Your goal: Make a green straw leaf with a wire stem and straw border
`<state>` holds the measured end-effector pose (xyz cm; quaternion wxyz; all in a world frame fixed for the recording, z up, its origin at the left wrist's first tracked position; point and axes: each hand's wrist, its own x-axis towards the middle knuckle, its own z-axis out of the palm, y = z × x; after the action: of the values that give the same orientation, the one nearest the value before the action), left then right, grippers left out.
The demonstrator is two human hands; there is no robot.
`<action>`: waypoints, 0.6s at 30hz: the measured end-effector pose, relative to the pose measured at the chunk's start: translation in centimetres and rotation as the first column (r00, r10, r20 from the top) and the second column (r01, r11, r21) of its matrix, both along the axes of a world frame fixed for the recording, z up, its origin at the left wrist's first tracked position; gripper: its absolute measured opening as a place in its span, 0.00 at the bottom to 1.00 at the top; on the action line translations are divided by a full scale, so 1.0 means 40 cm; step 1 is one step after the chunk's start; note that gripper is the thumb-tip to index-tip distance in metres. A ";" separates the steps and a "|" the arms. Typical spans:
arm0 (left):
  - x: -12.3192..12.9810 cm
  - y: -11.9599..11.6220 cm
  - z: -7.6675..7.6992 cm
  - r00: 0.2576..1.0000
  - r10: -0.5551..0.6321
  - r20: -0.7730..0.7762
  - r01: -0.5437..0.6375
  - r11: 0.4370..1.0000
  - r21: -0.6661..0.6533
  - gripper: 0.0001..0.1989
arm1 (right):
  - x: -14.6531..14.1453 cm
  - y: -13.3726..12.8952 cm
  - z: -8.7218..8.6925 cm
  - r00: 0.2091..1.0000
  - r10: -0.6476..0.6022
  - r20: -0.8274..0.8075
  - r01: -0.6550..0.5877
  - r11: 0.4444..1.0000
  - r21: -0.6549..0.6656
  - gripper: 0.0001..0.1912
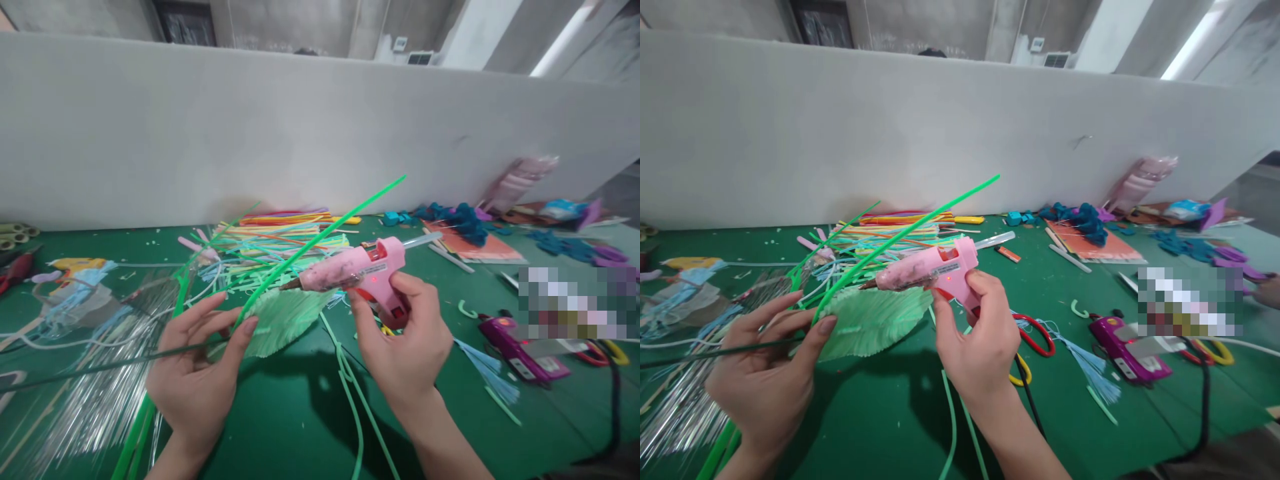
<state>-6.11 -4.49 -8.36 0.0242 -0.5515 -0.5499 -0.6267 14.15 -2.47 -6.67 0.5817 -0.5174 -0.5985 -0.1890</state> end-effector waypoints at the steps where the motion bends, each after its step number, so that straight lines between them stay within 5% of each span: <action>1: -0.001 -0.001 0.000 1.000 -0.002 -0.017 0.002 1.000 0.000 0.14 | 0.002 0.000 0.000 1.000 0.000 -0.004 0.000 1.000 0.000 0.17; 10: -0.009 -0.001 -0.012 1.000 -0.007 -0.009 0.007 1.000 0.001 0.10 | 0.014 -0.001 -0.002 1.000 -0.023 -0.014 0.023 1.000 -0.011 0.17; 18: -0.006 0.000 -0.011 0.996 -0.049 0.075 0.050 0.999 -0.004 0.17 | 0.016 0.001 -0.006 0.999 -0.035 -0.012 0.034 0.999 -0.031 0.17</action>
<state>-6.35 -4.49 -8.81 -0.0136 -0.5413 -0.5385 -0.6456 14.79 -2.42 -6.92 0.5741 -0.5377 -0.5886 -0.1865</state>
